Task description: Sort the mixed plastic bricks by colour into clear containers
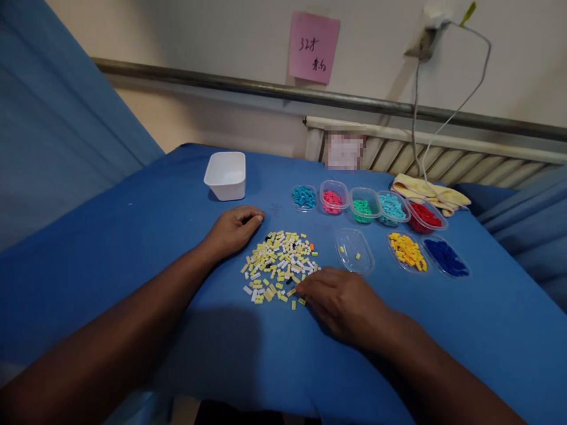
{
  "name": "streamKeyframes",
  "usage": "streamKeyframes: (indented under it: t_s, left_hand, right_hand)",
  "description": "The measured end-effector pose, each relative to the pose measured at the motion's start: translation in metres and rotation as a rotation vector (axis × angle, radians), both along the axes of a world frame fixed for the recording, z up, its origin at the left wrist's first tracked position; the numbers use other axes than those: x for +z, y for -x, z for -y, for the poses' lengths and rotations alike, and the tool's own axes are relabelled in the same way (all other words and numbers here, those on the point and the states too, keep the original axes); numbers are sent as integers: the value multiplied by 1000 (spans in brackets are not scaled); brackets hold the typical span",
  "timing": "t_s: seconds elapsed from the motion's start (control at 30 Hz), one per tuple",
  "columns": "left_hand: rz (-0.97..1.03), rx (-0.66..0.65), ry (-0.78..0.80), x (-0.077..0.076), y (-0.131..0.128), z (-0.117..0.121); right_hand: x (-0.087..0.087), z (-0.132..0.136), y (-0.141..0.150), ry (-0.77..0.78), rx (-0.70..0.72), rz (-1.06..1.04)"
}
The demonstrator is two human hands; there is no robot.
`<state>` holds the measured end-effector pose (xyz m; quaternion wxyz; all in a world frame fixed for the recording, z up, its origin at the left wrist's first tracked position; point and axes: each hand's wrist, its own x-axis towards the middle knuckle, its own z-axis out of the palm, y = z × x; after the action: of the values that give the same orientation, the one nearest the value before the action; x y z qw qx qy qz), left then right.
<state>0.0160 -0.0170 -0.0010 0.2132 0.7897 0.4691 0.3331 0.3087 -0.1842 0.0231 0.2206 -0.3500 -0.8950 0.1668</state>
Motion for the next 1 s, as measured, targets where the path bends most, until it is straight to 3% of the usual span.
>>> streamKeyframes:
  t_s: [0.27,0.47,0.6,0.67,0.83,1.0]
  left_hand:
    - [0,-19,1,-2,1,1]
    - [-6,-33,-26,-2,1,0]
    - [-16,-23,-27,-1,1,1]
    - [-16,-18,-27,0,0,2]
    - [-11,-15,-11,-2,1,0]
    - [0,-22,-16,-1,1,0]
  right_hand:
    - [-4,5,1,88,14,2]
    - [-3,8,15,50,-11,83]
    - [-2,4,4,36,-45,147]
    - [0,-2,-13,2,-116,126]
    - [0,-25,-64,-159,-474,96]
    - [-8,-34,-84,-188,-547,128]
